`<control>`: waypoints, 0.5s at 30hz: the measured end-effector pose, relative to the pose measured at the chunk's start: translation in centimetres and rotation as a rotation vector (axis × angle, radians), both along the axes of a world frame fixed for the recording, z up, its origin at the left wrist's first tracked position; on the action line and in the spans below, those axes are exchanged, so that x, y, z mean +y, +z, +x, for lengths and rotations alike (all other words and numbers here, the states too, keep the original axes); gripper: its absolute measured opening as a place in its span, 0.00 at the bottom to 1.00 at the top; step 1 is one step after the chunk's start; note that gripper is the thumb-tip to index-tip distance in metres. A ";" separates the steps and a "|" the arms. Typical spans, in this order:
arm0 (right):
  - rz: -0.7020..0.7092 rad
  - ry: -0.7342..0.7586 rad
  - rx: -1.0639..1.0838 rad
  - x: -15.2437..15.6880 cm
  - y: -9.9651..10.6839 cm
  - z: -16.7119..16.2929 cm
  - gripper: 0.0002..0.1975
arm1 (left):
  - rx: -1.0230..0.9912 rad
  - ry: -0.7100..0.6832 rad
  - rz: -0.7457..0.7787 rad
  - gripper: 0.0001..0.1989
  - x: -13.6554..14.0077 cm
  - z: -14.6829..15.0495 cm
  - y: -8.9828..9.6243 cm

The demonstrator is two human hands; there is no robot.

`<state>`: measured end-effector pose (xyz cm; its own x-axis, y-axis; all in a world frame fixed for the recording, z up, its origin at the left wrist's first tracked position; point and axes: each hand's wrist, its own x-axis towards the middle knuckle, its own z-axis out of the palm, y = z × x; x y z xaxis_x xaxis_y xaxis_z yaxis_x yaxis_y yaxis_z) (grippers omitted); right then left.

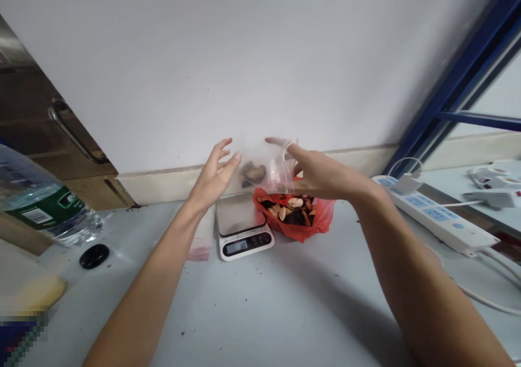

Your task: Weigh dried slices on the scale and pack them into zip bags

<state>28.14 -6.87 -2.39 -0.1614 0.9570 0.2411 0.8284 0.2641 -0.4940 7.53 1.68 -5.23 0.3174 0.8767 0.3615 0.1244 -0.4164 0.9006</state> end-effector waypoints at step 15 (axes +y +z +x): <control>-0.352 -0.030 -0.202 -1.8 1.4 6.2 0.23 | -0.074 -0.086 -0.240 0.36 0.8 1.3 -1.0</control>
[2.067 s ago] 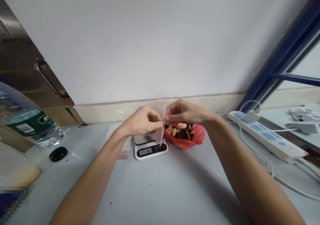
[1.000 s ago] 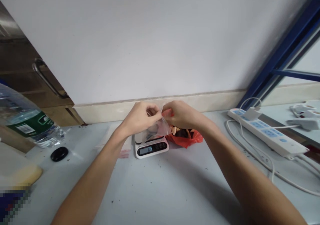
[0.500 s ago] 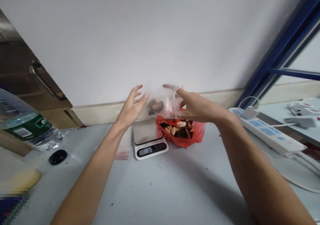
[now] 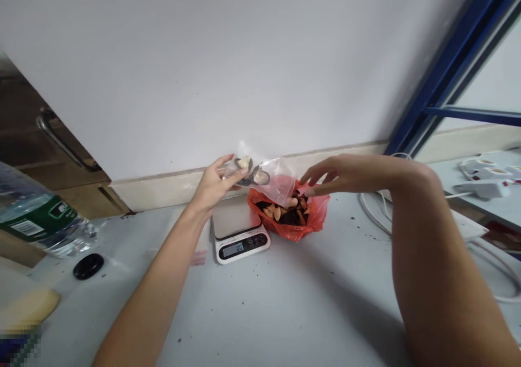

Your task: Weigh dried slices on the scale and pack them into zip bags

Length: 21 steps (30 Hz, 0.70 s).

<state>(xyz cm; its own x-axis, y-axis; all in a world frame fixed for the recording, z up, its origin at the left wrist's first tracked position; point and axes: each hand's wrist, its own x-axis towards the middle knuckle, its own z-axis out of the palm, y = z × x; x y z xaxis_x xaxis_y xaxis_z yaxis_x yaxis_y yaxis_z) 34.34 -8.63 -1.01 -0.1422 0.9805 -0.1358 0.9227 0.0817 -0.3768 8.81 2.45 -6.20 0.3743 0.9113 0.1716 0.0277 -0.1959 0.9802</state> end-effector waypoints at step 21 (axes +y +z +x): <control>0.398 -0.259 0.151 1.3 -0.3 -1.1 0.04 | -0.098 -0.091 0.368 0.17 -1.9 1.9 0.1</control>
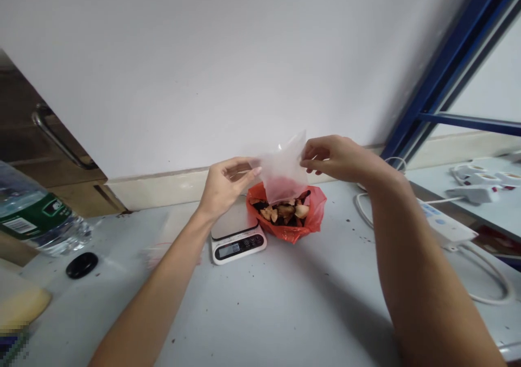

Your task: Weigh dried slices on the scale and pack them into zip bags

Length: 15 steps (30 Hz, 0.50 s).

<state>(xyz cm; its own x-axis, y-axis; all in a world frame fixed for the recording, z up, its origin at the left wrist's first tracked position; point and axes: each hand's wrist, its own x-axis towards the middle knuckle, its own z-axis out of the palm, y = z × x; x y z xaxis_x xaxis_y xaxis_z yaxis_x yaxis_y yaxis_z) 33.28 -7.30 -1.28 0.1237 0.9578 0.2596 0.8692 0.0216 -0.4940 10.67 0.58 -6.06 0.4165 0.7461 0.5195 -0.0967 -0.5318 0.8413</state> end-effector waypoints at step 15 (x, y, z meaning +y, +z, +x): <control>-0.077 0.259 0.458 0.5 -0.7 0.1 0.18 | -0.135 0.088 -0.157 0.22 1.0 -1.9 1.1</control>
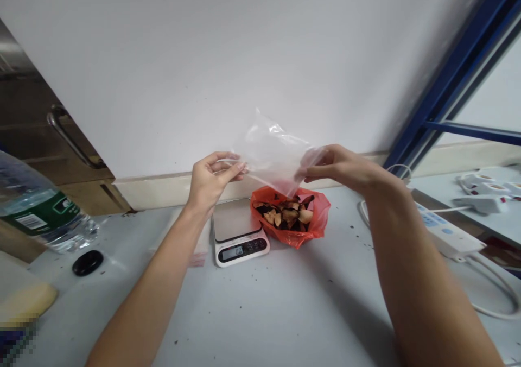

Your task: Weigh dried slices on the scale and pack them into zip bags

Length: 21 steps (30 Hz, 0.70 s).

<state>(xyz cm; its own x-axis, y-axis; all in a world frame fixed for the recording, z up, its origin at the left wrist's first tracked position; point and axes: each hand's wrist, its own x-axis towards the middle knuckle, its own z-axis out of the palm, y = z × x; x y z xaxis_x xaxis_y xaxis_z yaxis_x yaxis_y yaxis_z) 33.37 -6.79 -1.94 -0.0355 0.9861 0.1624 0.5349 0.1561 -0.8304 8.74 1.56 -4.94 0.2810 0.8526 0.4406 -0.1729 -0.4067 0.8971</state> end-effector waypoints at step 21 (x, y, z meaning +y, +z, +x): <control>1.008 -0.114 -0.512 3.6 -3.4 -13.8 0.12 | 0.913 0.127 -0.286 0.24 4.0 -14.9 1.8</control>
